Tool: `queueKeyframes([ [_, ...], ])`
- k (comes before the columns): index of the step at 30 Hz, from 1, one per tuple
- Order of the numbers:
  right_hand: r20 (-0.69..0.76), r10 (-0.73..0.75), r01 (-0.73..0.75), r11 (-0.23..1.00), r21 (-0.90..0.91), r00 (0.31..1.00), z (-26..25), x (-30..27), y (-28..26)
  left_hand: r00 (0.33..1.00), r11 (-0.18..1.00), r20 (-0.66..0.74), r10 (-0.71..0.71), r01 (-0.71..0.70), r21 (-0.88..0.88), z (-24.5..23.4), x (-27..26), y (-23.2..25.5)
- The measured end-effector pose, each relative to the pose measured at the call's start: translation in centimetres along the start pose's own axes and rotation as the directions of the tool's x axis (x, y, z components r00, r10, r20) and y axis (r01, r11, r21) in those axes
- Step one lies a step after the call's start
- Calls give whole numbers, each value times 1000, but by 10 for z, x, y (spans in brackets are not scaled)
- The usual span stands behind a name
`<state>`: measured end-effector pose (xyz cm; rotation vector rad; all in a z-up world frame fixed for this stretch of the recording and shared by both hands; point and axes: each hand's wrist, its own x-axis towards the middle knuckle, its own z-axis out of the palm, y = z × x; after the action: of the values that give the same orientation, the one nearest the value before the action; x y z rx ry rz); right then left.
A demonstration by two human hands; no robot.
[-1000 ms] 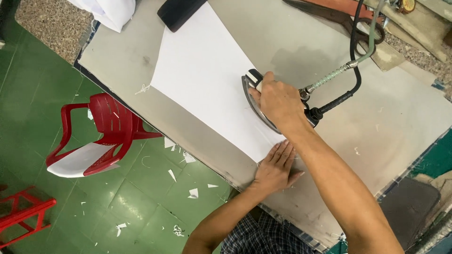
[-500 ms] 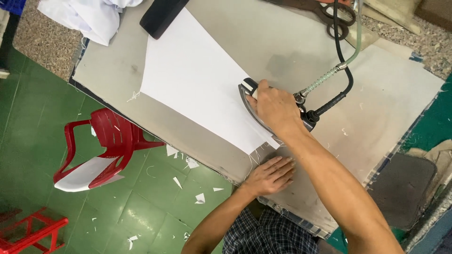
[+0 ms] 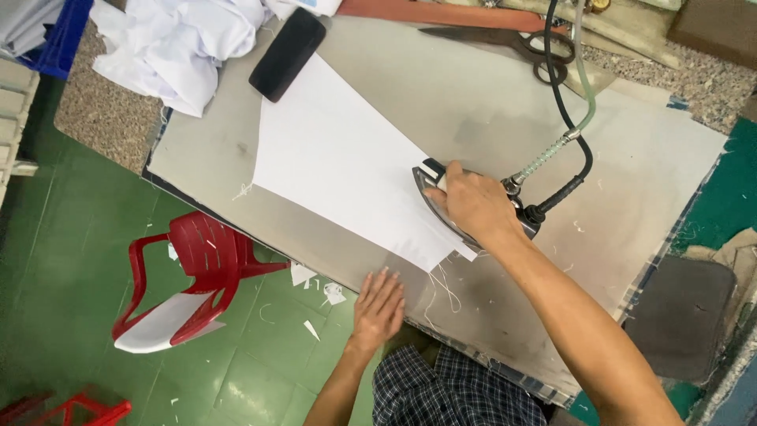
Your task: The person irons a white fabric piece on a worktable using a steam iron and a black pressing block, then trims excess edges with scissors. The person repeats ironing and trimming steps on the same fabric piece.
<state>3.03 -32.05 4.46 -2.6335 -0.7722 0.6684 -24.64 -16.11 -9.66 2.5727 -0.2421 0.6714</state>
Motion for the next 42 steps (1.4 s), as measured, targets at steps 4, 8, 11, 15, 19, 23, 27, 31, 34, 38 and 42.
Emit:
queueKeyframes([
  [4, 38, 57, -57, 998, -5, 998, -23, -2, -14, 999, 997, 6, -36, 36, 66, -28, 52, -73],
  [8, 159, 125, -126, 992, -8, 979, -43, 1, -26, 996, 985, -65, -56, 65, 161, -46, 154, -164],
  [11, 199, 210, -220, 975, 29, 957, -46, 4, -28, 998, 966, -58, -22, 36, 254, -45, 229, -247],
  [15, 176, 281, -287, 958, 7, 943, -33, 8, -23, 995, 913, 48, -86, 60, 404, -19, 301, -346],
  [19, 66, 341, -339, 940, -36, 938, -19, 8, -22, 983, 927, 166, -84, 17, 374, -4, 327, -377],
  [23, -21, 350, -350, 930, -114, 937, -11, 7, -24, 986, 905, 166, 6, -76, 419, 1, 324, -389],
  [27, -48, 379, -382, 910, -162, 924, -8, 9, -26, 950, 938, 292, -108, 0, 346, 4, 324, -415],
  [31, -57, 423, -427, 890, -157, 904, -2, 10, -26, 911, 998, 413, 6, -31, 53, -33, 340, -360],
  [34, -21, 439, -437, 889, -139, 898, 2, 12, -24, 818, 981, 543, 188, -128, -147, -38, 332, -321],
  [38, -12, 454, -449, 877, -171, 891, 7, 14, -22, 682, 954, 668, 299, -237, -184, -10, 305, -313],
  [42, -8, 469, -462, 866, -192, 883, 7, 14, -22, 704, 938, 621, 345, -266, -221, 3, 301, -314],
])
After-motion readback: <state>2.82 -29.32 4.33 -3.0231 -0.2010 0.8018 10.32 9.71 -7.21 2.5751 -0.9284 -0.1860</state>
